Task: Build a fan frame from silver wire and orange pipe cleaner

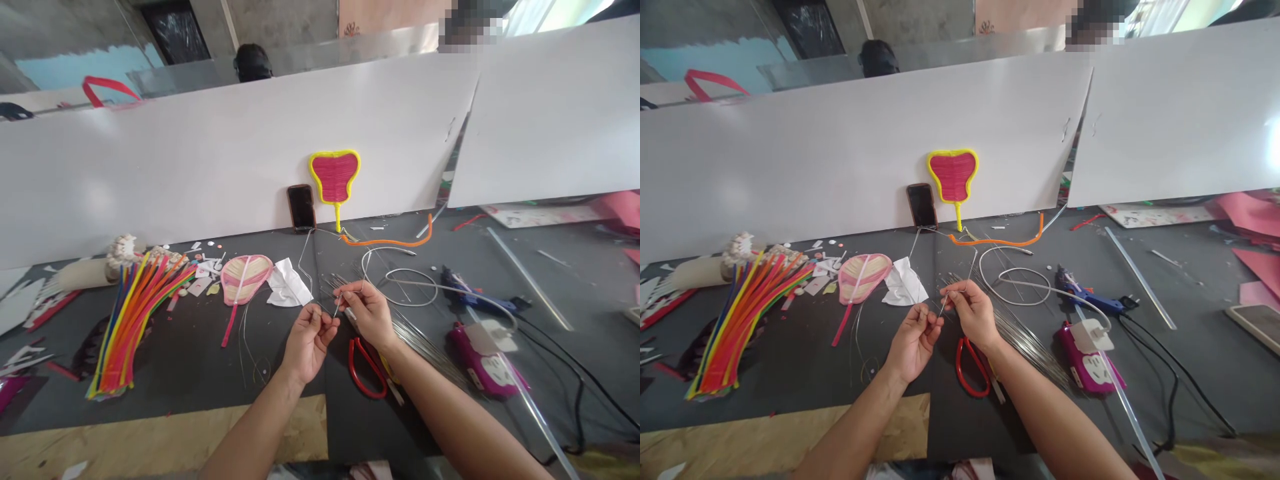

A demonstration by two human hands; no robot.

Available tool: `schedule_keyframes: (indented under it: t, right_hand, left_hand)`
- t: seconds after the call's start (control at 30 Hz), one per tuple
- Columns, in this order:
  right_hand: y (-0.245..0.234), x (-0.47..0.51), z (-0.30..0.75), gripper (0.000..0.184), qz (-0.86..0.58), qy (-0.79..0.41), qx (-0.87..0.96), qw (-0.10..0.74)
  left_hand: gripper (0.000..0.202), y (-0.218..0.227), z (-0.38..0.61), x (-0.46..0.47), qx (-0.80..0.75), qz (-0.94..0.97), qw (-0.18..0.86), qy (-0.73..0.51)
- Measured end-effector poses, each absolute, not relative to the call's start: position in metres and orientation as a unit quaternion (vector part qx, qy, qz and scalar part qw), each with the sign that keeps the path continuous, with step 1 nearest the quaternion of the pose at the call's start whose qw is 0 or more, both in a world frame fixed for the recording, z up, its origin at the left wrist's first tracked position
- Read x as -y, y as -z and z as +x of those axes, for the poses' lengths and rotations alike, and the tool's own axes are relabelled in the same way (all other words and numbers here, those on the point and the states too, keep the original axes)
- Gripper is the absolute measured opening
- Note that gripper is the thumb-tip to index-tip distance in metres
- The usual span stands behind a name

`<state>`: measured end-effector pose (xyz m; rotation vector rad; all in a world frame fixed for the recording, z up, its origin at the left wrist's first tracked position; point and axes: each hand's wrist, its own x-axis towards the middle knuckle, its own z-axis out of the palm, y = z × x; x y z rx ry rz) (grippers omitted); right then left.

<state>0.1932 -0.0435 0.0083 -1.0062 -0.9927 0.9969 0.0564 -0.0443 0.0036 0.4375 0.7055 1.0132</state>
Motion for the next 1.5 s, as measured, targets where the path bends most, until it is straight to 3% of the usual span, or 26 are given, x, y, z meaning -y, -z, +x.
schedule_keyframes:
  t: [0.27, 0.47, 0.67, 1.0, 1.3, 1.5]
  right_hand:
    - [-0.012, 0.043, 0.194, 0.010, -0.431, -0.465, 0.417, 0.651]
    - [-0.020, 0.040, 0.215, 0.027, -0.374, -0.560, 0.377, 0.636]
    - [-0.021, 0.039, 0.222, 0.019, -0.316, -0.652, 0.327, 0.607]
    - [-0.017, 0.040, 0.205, 0.014, -0.296, -0.598, 0.276, 0.692]
    - [-0.025, 0.036, 0.220, 0.028, -0.352, -0.590, 0.292, 0.665]
    - [-0.028, 0.032, 0.234, 0.017, -0.367, -0.551, 0.261, 0.703]
  left_hand:
    - [0.017, -0.006, 0.055, 0.043, -0.336, 0.170, 0.794, -0.477]
    - [0.013, -0.005, 0.048, 0.037, -0.340, 0.131, 0.786, -0.499]
    - [0.014, -0.003, 0.053, 0.041, -0.347, 0.157, 0.793, -0.476]
    - [0.018, -0.002, 0.059, 0.044, -0.342, 0.186, 0.799, -0.458]
    - [0.015, -0.003, 0.052, 0.040, -0.369, 0.164, 0.781, -0.476]
    - [0.015, 0.000, 0.057, 0.043, -0.376, 0.182, 0.789, -0.450]
